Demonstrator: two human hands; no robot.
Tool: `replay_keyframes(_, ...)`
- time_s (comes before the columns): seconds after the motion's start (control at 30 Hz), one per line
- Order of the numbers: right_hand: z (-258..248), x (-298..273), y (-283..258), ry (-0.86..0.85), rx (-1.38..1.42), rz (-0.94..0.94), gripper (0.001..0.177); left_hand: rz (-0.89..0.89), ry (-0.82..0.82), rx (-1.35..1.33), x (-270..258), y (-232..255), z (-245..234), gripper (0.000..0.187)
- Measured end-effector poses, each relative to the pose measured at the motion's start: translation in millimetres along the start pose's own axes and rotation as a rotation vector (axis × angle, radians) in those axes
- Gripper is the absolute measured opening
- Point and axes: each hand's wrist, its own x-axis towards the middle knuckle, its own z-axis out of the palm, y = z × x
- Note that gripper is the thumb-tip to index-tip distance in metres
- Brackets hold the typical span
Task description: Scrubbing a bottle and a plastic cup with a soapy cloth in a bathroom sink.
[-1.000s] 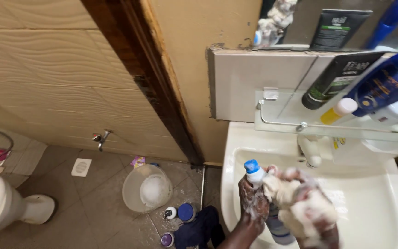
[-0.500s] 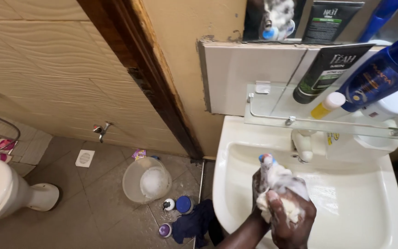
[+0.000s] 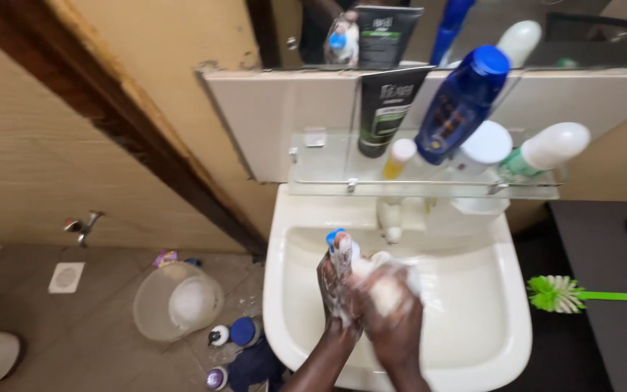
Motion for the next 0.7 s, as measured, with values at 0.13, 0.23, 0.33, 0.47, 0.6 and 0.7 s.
replay_keyframes(0.13, -16, 1, 40, 0.099, -0.196, -0.299, 0.009, -0.035, 0.018, 0.08, -14, 20, 26, 0.045)
replay_keyframes(0.23, -42, 27, 94, 0.125, -0.653, -0.348, 0.024, -0.101, 0.007, 0.106, -17, 26, 35, 0.05)
replay_keyframes(0.33, -60, 54, 68, -0.049, -0.304, 0.233, 0.021, -0.062, -0.054, -0.072, -14, 33, 42, 0.055)
replay_keyframes(0.47, -65, 52, 34, -0.096, 0.41, 0.793, 0.03, -0.094, -0.094, -0.338, -7, 51, 54, 0.054)
replay_keyframes(0.6, -58, 34, 1, -0.003, 0.489, 0.781, 0.037, -0.078, 0.053, 0.153, -21, 37, 65, 0.051)
replay_keyframes(0.7, -54, 18, -1, -0.003, -0.066, 0.38, 0.035, -0.065, 0.063, 0.311, -25, 30, 73, 0.051)
